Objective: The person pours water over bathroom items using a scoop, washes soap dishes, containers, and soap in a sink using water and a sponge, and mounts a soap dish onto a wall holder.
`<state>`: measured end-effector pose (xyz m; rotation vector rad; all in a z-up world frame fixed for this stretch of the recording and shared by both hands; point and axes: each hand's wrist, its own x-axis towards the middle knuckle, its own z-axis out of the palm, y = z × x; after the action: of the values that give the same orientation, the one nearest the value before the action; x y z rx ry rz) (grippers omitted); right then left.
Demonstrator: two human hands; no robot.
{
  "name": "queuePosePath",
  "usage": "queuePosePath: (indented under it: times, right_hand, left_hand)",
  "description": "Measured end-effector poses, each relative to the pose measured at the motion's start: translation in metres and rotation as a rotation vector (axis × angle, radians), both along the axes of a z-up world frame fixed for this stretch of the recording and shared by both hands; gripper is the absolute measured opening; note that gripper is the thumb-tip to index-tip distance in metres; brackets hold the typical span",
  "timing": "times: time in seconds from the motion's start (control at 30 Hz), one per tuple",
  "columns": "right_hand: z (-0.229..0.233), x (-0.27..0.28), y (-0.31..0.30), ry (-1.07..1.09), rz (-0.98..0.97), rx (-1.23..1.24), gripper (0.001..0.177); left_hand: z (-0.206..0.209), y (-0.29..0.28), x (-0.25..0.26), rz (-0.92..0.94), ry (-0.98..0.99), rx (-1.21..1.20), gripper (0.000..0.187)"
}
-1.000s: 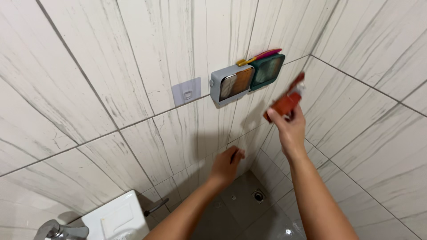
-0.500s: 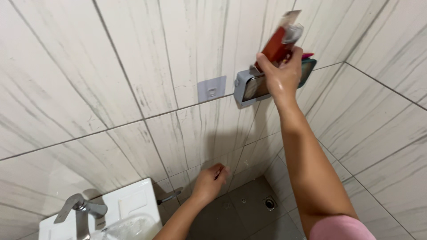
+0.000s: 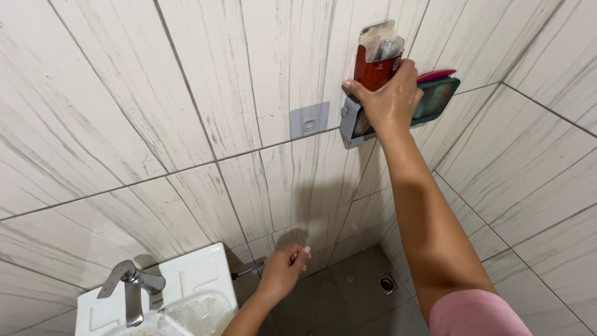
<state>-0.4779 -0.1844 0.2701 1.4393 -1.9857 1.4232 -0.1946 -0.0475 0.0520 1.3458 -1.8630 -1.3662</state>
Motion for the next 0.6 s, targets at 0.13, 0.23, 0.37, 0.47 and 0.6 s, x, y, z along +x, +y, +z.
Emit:
queuePosePath:
  times: [0.13,0.23,0.37,0.47,0.6]
  right_hand:
    - [0.001,0.001,0.002,-0.005,-0.042,0.103,0.104]
    - [-0.007,0.0,0.008,0.084,-0.11,0.016,0.114]
    - [-0.024,0.01,0.023,0.145,-0.186,-0.098,0.106]
    - [-0.062,0.041,0.039,0.139,-0.098,-0.252,0.084]
    - [-0.133,0.111,0.058,0.076,0.25,-0.448,0.042]
  left_hand:
    - [-0.006,0.001,-0.001,-0.013,0.025,-0.023,0.035]
    - [-0.018,0.003,0.001,-0.027,0.021,-0.025,0.034]
    - [-0.05,0.001,0.012,0.006,0.067,0.028,0.032]
    - [-0.094,-0.005,0.033,0.073,0.215,0.134,0.027]
    - [-0.16,-0.019,0.081,0.403,0.49,0.369,0.024]
